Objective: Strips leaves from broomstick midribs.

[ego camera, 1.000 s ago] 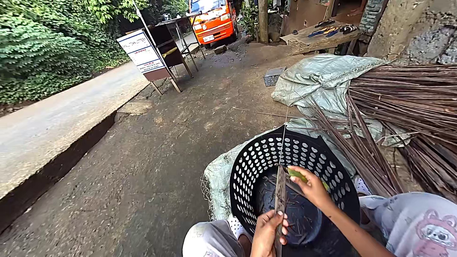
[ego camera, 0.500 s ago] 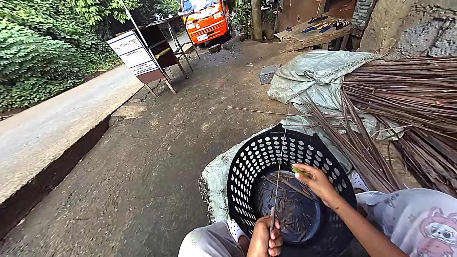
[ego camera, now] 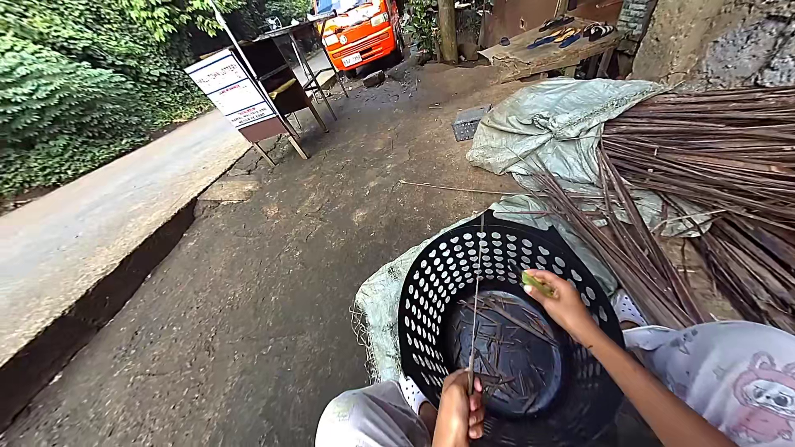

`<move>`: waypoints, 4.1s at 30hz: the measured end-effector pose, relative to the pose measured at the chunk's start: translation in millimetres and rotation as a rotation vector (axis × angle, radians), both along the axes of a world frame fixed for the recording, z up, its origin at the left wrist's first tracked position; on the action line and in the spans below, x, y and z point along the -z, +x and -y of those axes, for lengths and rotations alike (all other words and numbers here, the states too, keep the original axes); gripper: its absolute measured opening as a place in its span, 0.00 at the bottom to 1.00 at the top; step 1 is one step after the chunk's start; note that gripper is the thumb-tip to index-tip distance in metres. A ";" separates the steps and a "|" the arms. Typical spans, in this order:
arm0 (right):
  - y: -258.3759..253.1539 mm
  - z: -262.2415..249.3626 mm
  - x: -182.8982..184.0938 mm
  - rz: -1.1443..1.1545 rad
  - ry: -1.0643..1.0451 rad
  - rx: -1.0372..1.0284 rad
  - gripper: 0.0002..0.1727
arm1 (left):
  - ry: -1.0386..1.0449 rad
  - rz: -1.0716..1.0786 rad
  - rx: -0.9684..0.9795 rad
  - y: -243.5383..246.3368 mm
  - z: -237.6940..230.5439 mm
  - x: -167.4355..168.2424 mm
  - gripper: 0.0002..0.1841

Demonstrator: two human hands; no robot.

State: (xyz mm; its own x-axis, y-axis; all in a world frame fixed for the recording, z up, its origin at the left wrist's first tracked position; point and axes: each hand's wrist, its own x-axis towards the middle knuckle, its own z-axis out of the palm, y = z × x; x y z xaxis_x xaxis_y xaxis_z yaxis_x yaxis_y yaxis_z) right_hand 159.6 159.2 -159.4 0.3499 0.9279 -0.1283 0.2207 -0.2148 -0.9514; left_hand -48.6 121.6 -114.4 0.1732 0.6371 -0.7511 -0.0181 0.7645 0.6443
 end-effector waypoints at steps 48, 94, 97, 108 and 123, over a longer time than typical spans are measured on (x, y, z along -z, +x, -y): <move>-6.3 12.8 -15.7 -0.299 -0.061 -0.848 0.21 | -0.154 0.726 -0.108 -5.4 1.7 16.1 0.24; -17.5 12.1 -46.8 -0.569 -0.066 -0.303 0.31 | -0.068 0.748 -0.052 -25.2 25.5 10.2 0.27; -22.9 26.5 -49.9 -0.596 -0.116 -0.420 0.30 | 0.114 0.466 0.014 -17.9 29.4 5.1 0.25; -18.9 30.2 -50.3 -0.713 0.010 -0.537 0.46 | 0.420 0.034 0.160 -13.8 21.9 -15.9 0.14; -48.8 30.6 -34.5 -0.556 0.160 -0.670 0.53 | 0.326 0.377 0.021 -11.3 18.7 -14.7 0.21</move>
State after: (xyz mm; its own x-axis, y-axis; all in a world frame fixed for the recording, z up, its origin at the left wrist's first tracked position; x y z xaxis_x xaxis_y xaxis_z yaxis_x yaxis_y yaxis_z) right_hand 110.8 128.6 -124.9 -0.3485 0.9368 0.0308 -0.2505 -0.0615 -0.9662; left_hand -59.9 102.9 -99.7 0.4093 0.8218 -0.3963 -0.2822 0.5271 0.8016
